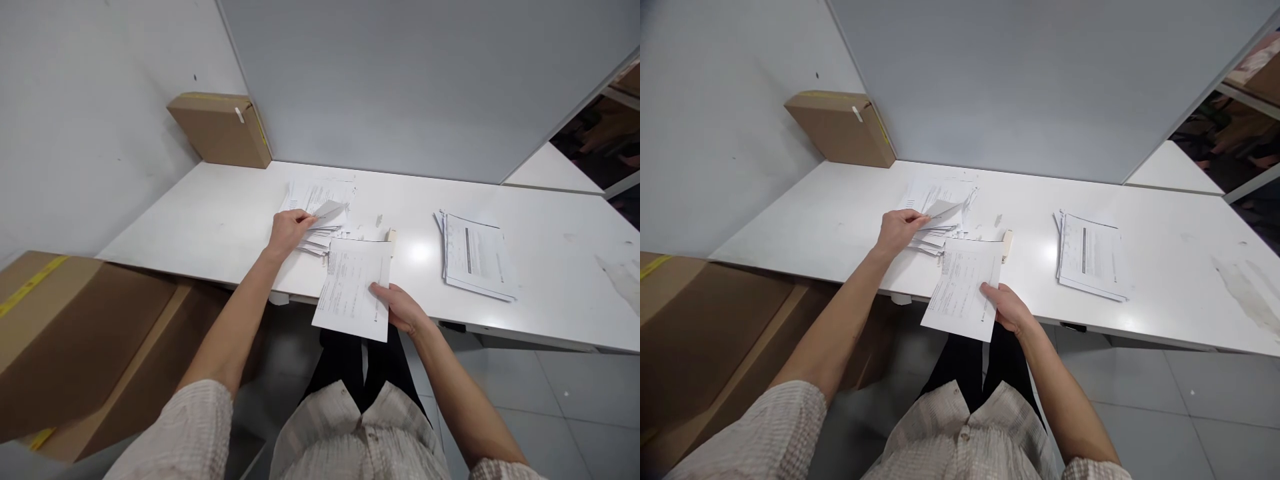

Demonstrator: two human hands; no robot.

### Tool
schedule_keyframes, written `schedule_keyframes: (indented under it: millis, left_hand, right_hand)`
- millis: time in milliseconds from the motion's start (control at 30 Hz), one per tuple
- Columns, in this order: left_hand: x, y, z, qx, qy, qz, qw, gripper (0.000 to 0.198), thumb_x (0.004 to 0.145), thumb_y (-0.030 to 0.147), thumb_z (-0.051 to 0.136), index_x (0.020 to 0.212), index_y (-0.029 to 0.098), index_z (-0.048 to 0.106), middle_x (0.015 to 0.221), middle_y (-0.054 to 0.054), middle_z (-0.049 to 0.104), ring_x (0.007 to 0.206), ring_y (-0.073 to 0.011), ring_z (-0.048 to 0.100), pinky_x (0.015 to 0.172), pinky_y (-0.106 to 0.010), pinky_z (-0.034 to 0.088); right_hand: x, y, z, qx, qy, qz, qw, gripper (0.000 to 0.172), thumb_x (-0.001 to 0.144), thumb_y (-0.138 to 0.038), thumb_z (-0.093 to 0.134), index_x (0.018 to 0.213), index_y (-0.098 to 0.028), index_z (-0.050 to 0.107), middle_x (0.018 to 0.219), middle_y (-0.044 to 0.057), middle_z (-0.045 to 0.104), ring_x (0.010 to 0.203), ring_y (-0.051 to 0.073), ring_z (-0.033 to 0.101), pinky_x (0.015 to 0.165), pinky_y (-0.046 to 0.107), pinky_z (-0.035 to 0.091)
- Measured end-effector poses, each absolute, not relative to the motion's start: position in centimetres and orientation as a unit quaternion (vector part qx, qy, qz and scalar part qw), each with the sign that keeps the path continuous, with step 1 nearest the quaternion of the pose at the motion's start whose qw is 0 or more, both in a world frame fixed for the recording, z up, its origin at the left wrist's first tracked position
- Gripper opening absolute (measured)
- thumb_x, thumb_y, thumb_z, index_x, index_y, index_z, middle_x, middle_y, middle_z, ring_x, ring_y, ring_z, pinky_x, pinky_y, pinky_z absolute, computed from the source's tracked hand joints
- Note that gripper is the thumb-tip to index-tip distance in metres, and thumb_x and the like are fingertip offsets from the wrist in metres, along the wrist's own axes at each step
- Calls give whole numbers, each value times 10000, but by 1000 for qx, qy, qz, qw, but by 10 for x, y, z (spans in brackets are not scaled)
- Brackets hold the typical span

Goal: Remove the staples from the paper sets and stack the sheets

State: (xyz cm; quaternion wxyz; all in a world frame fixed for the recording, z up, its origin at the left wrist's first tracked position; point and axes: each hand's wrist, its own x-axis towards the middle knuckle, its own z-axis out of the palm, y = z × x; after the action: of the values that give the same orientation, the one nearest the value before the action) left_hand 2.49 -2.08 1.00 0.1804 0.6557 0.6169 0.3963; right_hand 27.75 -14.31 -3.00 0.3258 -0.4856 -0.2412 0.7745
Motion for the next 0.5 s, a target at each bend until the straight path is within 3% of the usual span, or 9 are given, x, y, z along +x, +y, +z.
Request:
schedule_keyframes:
  millis: [133, 267, 367, 500]
  left_hand:
    - [23, -50, 14, 714, 548, 428, 80, 166, 817, 246, 547, 828, 185, 701, 874, -20, 722, 834, -162, 652, 767, -270, 503]
    - [32, -115, 11, 775, 462, 431, 9, 140, 827, 164, 548, 867, 186, 680, 867, -27, 719, 866, -161, 656, 796, -295, 533]
    - [45, -174, 0, 822, 390, 411, 51, 178, 813, 84, 532, 900, 176, 657, 891, -44, 703, 896, -160, 647, 848, -320, 539]
    - [63, -231, -19, 856, 363, 340, 140, 265, 826, 55, 479, 1009, 179, 624, 915, -65, 685, 901, -167, 633, 844, -329, 548]
  right_hand:
    - [279, -151, -29, -486, -224, 781, 321, 338, 832, -317, 605, 1111, -127, 610, 1094, 134, 675, 950, 246, 662, 886, 415, 522]
    - [281, -170, -32, -481, -193, 794, 318, 381, 821, -336, 622, 1133, -120, 599, 1094, 136, 675, 957, 246, 659, 893, 403, 515]
    - [284, -185, -39, -480, -153, 804, 316, 435, 844, -416, 574, 1160, -117, 588, 1082, 141, 679, 987, 253, 648, 896, 409, 506]
    - [285, -201, -49, -449, -138, 818, 331, 625, 837, -649, 404, 1215, -179, 565, 1125, 124, 665, 1076, 258, 606, 896, 411, 495]
